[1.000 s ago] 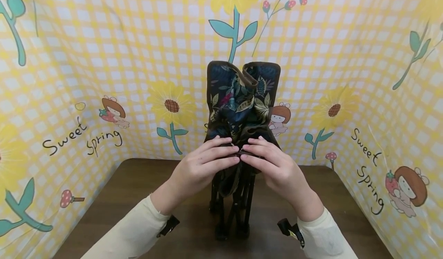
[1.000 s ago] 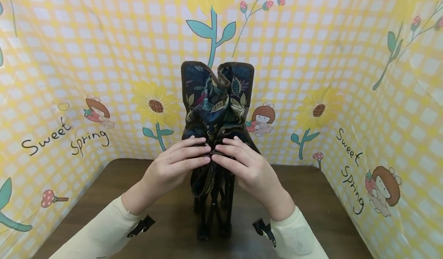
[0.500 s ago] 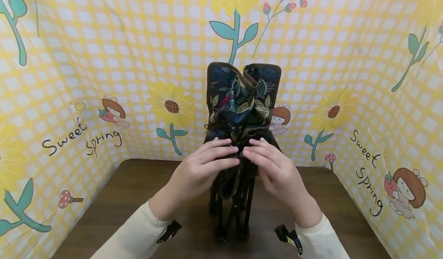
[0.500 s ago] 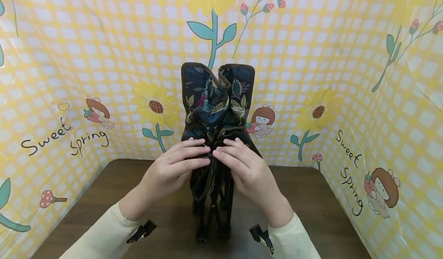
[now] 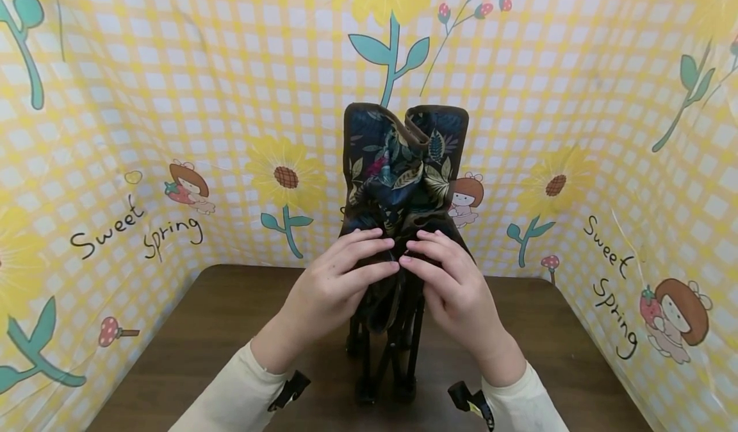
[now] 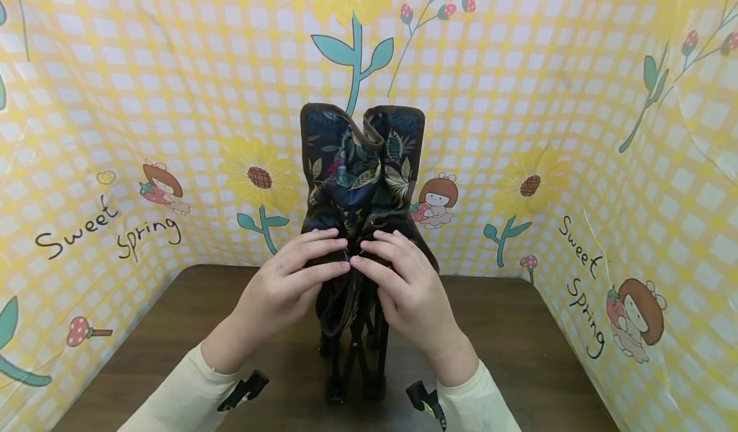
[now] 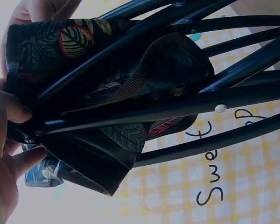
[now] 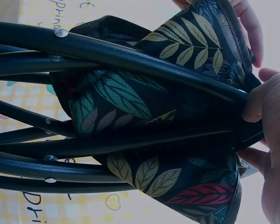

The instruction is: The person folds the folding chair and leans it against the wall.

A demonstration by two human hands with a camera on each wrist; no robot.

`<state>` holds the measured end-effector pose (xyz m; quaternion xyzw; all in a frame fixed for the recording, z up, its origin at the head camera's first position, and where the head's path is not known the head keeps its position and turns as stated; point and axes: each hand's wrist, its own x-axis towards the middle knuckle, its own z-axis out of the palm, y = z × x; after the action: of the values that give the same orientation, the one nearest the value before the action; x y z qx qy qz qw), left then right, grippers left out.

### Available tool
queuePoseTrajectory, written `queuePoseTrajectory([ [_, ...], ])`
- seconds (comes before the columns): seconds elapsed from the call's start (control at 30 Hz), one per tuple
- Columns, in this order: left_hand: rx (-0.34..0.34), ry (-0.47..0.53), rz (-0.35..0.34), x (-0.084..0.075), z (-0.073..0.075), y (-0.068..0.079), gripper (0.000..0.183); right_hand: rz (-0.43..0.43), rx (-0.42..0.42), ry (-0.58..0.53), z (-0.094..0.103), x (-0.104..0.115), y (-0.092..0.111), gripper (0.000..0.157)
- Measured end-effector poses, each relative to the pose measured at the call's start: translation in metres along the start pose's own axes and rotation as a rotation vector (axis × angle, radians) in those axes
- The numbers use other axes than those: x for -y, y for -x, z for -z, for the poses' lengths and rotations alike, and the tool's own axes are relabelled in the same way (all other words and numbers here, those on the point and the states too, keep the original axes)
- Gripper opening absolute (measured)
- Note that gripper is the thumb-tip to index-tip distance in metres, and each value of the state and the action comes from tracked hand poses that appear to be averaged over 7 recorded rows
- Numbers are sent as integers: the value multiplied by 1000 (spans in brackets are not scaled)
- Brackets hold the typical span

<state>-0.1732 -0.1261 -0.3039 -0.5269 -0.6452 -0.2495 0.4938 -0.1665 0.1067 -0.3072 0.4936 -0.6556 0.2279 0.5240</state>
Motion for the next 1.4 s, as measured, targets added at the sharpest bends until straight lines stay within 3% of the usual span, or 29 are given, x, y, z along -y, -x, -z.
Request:
queuePoseTrajectory([
  [0.43, 12, 7, 44, -2, 5, 1, 28, -3, -49, 18, 3, 4, 4, 30],
  [0.87, -87, 27, 95, -9, 14, 4, 21, -48, -141, 49, 7, 12, 5, 20],
  [1.07, -160, 42, 176, -16, 10, 7, 24, -85, -167, 39, 11, 15, 7, 17],
  [1.4, -189, 40, 334, -22, 9, 11, 40, -148, -256, -14, 14, 22, 14, 18],
])
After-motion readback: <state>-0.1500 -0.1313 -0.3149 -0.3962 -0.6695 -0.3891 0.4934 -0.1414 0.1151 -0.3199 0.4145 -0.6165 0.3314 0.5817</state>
